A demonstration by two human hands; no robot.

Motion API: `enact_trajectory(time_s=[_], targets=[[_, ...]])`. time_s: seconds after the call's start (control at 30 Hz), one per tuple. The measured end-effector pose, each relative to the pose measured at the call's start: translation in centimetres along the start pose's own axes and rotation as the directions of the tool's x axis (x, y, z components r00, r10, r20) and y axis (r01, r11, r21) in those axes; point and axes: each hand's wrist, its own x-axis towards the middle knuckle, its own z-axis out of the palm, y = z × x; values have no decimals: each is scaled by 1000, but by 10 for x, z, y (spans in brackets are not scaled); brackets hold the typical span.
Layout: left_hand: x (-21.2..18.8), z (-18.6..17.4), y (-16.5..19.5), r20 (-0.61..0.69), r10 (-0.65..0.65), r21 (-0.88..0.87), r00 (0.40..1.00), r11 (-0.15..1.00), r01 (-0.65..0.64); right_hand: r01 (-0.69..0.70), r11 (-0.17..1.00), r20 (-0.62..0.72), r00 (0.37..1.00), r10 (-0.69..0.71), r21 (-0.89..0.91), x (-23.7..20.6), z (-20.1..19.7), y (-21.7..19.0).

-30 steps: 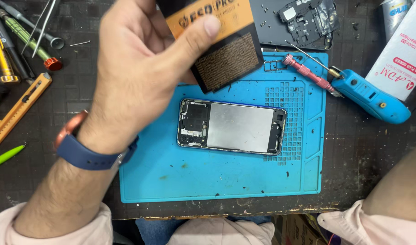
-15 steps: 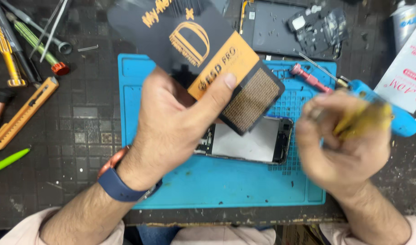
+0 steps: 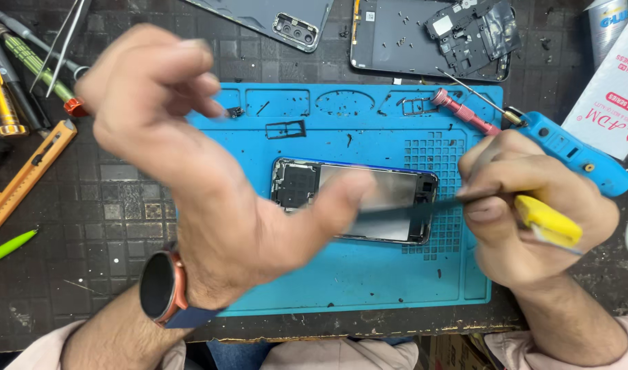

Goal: The person pries the screen off a blue smartphone on a blue silicone repair mat, first cutting along the edge with a yellow utility knife and then working a metal pry blade around the frame to separate the display. They use tweezers to lift small pieces of the old screen and adhesive from the phone frame.

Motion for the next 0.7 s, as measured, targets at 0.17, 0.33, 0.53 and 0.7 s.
enact_trajectory(time_s=[0.17,0.33,0.53,0.7], targets=[[0,-6,8,516,-77,-204,853,957,209,-222,974,124,968,216,37,0,-7,-5],[-16,7,3,634,-324,-152,702,838,524,-401,894,179,882,436,-200,-6,-4,2],[-29,12,-9,605,-451,-136,656,754,643,-357,923,25,934,357,145,-7,3,2],[-35,24,-20,519,-617,-297,591,518,802,-329,931,5,943,334,-158,1,7,-11]])
